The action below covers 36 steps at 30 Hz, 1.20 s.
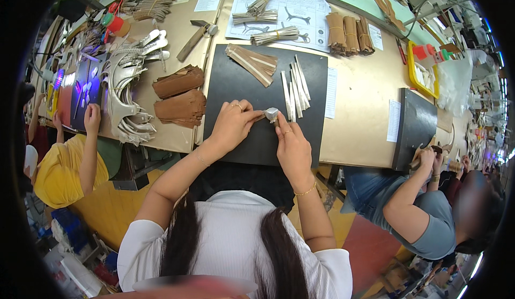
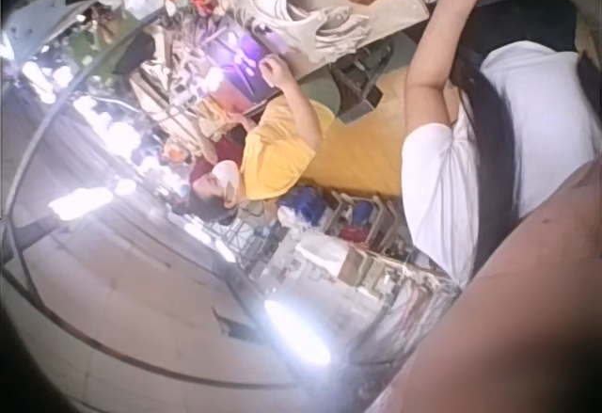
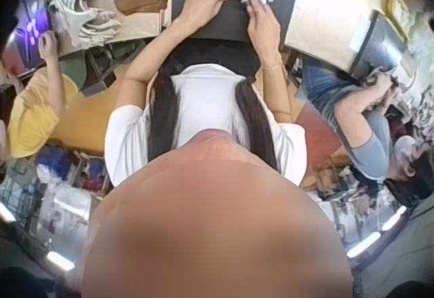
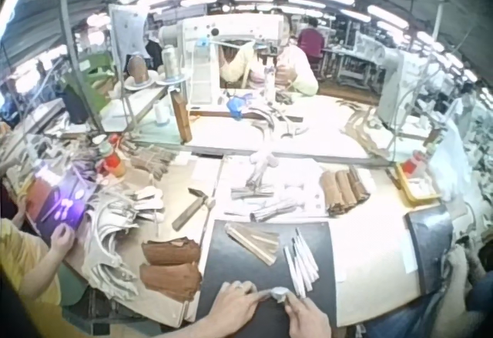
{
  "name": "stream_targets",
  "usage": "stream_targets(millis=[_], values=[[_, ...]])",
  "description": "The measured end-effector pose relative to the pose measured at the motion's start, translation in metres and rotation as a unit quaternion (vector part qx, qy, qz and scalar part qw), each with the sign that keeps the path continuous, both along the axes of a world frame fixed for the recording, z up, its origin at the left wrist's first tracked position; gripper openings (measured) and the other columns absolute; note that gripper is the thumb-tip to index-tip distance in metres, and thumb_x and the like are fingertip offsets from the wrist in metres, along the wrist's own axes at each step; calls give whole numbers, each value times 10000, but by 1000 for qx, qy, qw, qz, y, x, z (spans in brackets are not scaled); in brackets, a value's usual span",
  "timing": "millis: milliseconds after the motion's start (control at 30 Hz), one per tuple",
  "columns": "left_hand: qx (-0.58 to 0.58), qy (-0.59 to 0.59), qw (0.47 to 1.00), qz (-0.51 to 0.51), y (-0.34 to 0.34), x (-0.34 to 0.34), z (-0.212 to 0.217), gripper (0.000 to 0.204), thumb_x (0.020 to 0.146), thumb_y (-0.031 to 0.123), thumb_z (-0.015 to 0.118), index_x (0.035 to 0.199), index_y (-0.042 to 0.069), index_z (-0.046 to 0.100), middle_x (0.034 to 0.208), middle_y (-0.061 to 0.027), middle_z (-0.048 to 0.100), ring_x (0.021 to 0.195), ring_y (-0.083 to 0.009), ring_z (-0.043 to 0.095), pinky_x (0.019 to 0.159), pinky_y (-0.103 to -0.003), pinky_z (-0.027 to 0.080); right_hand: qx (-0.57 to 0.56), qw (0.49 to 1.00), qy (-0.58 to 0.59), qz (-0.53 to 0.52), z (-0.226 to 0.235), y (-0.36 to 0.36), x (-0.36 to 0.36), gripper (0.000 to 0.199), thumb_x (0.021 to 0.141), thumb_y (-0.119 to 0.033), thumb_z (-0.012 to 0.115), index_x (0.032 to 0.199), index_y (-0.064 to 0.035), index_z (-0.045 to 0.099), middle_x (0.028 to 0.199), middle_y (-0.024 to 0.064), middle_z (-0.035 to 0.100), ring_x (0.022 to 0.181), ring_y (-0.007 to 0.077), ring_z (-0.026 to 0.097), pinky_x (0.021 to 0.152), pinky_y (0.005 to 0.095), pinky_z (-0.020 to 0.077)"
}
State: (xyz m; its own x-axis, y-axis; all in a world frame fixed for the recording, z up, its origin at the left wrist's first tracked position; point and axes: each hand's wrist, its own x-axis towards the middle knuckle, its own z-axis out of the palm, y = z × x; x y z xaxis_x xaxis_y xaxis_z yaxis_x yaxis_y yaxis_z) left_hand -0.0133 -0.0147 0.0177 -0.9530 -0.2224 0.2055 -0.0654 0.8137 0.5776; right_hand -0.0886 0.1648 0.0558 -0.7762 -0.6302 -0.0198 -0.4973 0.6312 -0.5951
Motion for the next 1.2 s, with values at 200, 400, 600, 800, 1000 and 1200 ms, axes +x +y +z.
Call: stream_targets(millis=[200,400,600,800,1000,1200], values=[[-132,57,989,-43,-1,3,-2,245,851,79,649,1069,110,755,870,-22,587,836,-201,565,765,-353,400,-22,1000,14,-11,-2,2,-4,363,1010,-149,578,1371,-122,611,942,129,622,784,365,654,687,434,526],[-176,60,981,-61,-1,3,0,260,852,80,623,1086,78,737,882,-33,577,838,-198,561,759,-348,403,-50,998,37,2,1,-5,-5,375,1000,-131,590,1374,-124,611,938,124,621,759,357,652,669,427,528],[-199,55,976,-65,2,2,0,245,861,106,601,1065,65,732,890,-44,577,840,-197,557,759,-345,406,-44,996,72,27,4,-12,-3,393,993,-135,596,1386,-131,602,958,102,640,739,337,671,647,427,542],[-166,46,984,-44,4,3,-2,218,857,113,631,1046,85,736,882,-32,584,847,-201,568,771,-354,411,20,995,90,29,-3,-16,-5,405,986,-134,607,1391,-136,595,972,96,645,730,332,674,634,428,547],[0,32,999,-18,-5,6,-5,173,856,107,672,1007,120,756,868,-16,605,843,-205,586,785,-363,416,14,995,93,38,-5,-14,-6,399,989,-138,603,1389,-143,597,978,97,645,726,332,673,636,430,549],[-125,47,991,-30,3,11,-5,177,860,90,659,1009,101,752,870,-20,603,829,-199,582,776,-361,412,-76,991,108,29,-1,-12,-1,417,978,-119,619,1393,-143,595,972,91,644,722,330,670,641,434,548]])
